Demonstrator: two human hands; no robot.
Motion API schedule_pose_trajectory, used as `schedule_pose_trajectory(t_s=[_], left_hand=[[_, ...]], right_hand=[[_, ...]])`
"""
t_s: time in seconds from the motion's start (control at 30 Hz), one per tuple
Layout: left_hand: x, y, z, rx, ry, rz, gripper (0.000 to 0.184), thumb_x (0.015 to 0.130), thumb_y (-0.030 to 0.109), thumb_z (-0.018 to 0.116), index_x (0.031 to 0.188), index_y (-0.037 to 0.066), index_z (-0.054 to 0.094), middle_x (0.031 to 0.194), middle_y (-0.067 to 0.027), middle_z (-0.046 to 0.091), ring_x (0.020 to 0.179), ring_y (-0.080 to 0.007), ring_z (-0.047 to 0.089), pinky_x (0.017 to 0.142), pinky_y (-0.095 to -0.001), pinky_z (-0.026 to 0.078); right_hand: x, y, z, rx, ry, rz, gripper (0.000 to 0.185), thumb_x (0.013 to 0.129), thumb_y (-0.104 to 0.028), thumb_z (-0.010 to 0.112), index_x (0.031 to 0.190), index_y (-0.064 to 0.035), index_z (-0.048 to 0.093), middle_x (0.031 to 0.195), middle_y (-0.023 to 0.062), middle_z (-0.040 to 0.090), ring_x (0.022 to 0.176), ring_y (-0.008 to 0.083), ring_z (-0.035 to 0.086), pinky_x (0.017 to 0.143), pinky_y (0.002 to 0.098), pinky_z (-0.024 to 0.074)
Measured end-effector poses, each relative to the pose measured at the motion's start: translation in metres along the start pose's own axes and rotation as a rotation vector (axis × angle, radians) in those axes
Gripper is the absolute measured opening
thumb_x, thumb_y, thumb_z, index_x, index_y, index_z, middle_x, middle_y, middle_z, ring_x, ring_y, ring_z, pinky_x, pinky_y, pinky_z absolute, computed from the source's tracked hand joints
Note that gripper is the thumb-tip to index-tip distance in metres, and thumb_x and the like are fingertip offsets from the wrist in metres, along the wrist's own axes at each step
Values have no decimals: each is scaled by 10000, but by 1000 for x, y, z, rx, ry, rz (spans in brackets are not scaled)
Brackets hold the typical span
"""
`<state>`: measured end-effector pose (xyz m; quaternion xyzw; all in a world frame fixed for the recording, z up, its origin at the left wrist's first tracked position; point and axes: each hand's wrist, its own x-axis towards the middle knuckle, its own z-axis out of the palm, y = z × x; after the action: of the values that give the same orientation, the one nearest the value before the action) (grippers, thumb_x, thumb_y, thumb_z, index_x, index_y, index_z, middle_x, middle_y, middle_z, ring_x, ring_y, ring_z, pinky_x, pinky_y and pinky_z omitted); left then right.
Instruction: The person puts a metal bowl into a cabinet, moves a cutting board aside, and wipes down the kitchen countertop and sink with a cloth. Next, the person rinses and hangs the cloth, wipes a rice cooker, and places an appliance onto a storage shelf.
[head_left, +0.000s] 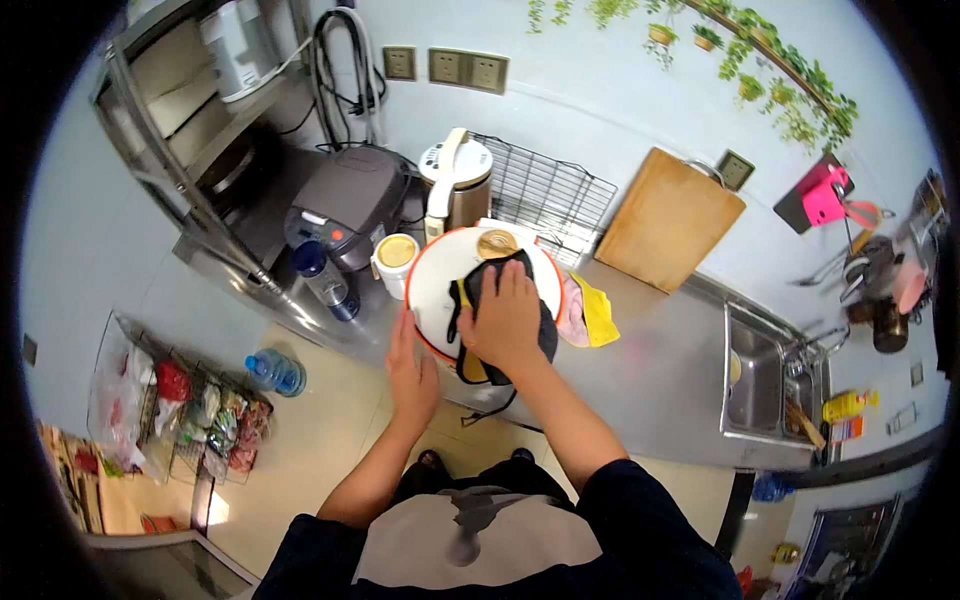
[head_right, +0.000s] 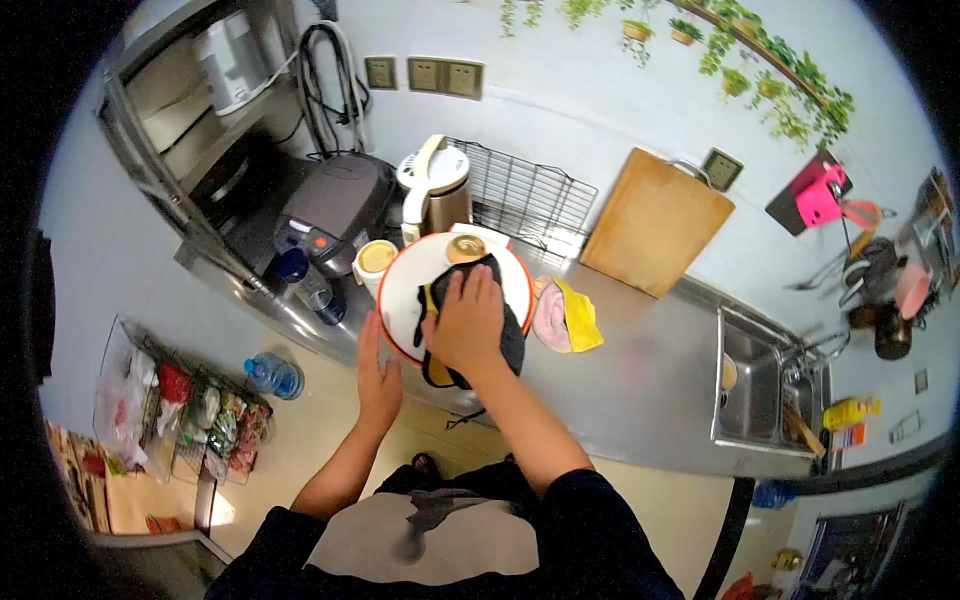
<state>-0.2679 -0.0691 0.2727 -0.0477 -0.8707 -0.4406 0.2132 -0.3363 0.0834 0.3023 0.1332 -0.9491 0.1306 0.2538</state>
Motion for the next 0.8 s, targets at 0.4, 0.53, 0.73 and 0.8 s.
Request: schedule_pose_trajectory(t_s=[0.4, 0.53, 0.73, 0.8], left_hand=[[42, -41, 16, 5, -36, 130, 418, 908, 3, 443, 1326, -6, 468, 1369, -190, 467, 1233, -330, 444, 1042, -374, 329], [41, -43, 13, -158, -32, 46, 522, 826, -112, 369, 1304, 34, 518, 1345, -142, 509, 1221, -296, 445, 1047, -365, 320], [43, -52, 8, -32, -71, 248, 523, 819, -123, 365, 1295, 24, 523, 1353, -148, 501, 1227, -316, 443, 1047, -371, 320], [46, -54, 9, -4, -81, 259, 509, 825, -117, 373, 1292, 21, 525, 1354, -150, 500, 1227, -320, 447, 1047, -373, 320]], right_hand=[[-23, -5, -8, 122, 16, 15, 547, 779, -247, 593, 1259, 1, 514, 1340, 234, 458, 1273, 344, 411, 1045, 462, 300], [-22, -38, 1, 285, -42, -124, 542, 759, -251, 600, 1236, -3, 531, 1335, 197, 476, 1271, 326, 417, 1062, 460, 286], [-50, -13, -9, 318, 50, -65, 462, 715, -220, 655, 1156, -90, 603, 1284, 102, 546, 1234, 246, 478, 1041, 443, 327], [-47, 12, -14, 291, 89, -22, 412, 704, -191, 656, 1105, -100, 628, 1256, 81, 569, 1205, 250, 502, 1024, 445, 346]])
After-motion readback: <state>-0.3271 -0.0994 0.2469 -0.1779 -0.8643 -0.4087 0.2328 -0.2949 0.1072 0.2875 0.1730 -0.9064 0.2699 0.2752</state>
